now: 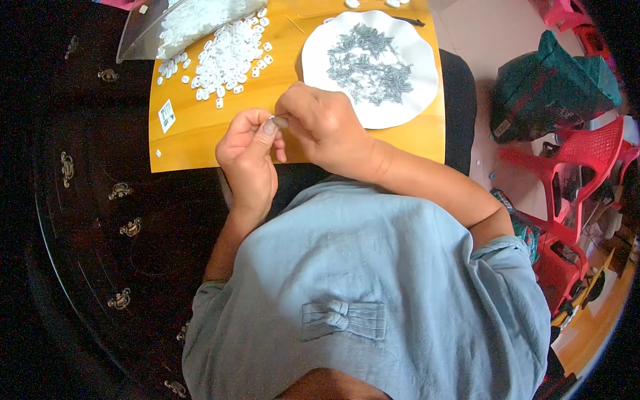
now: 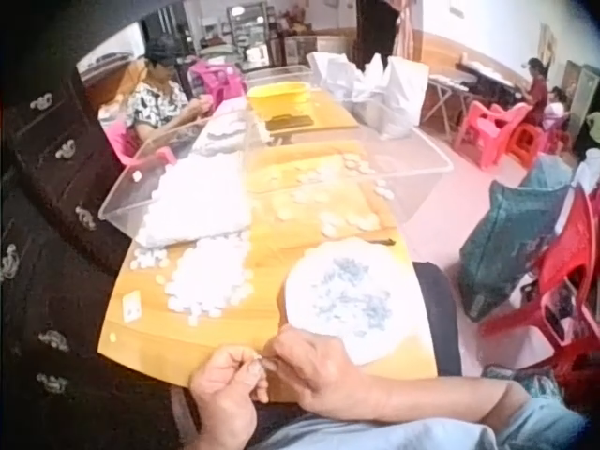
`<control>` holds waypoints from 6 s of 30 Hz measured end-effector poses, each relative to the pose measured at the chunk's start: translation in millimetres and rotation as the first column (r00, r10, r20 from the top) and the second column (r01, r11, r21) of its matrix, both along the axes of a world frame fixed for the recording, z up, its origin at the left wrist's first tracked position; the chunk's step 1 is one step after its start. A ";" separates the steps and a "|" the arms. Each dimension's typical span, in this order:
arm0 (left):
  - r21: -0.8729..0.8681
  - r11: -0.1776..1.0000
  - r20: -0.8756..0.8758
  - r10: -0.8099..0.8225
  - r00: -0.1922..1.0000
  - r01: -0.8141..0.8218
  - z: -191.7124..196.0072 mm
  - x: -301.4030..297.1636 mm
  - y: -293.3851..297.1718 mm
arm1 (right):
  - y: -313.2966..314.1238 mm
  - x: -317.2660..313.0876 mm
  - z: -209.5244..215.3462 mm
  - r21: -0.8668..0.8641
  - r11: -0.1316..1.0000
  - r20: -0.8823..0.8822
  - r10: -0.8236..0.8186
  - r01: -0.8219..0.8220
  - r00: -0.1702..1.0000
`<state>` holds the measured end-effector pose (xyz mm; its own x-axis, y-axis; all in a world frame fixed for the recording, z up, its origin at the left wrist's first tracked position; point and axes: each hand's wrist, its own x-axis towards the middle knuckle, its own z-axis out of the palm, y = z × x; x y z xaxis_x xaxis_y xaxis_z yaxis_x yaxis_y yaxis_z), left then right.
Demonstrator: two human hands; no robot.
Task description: Manually assemble small white plastic components by inserting tiny silver pins or fasteners into them.
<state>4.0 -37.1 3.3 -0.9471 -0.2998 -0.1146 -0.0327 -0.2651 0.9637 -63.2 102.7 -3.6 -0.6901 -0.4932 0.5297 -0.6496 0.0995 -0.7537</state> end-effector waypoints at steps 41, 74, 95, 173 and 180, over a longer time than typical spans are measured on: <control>0.503 0.855 -0.077 0.193 0.978 -0.130 -4.0 -59.1 -32.0 | -36.1 -28.2 32.7 0.259 0.931 0.228 0.199 -0.257 0.953; 0.484 0.870 -0.105 0.162 0.981 -0.091 15.7 -46.8 -5.1 | -12.8 8.6 34.5 -0.119 0.972 0.610 0.232 -0.202 0.758; 0.035 0.991 -0.238 0.136 0.962 -0.131 7.9 -22.0 10.2 | 19.1 -18.2 34.8 -0.281 0.953 0.804 0.170 0.111 0.570; -0.952 0.256 -0.231 -0.245 0.941 -0.167 -21.1 -67.6 -12.9 | 80.0 -161.7 106.1 0.058 0.786 -0.711 -0.400 0.616 0.578; -0.945 0.309 -0.181 -0.218 0.959 -0.108 -29.9 -64.9 -20.9 | 80.0 -117.2 21.2 0.471 0.737 -0.554 -0.180 0.484 0.813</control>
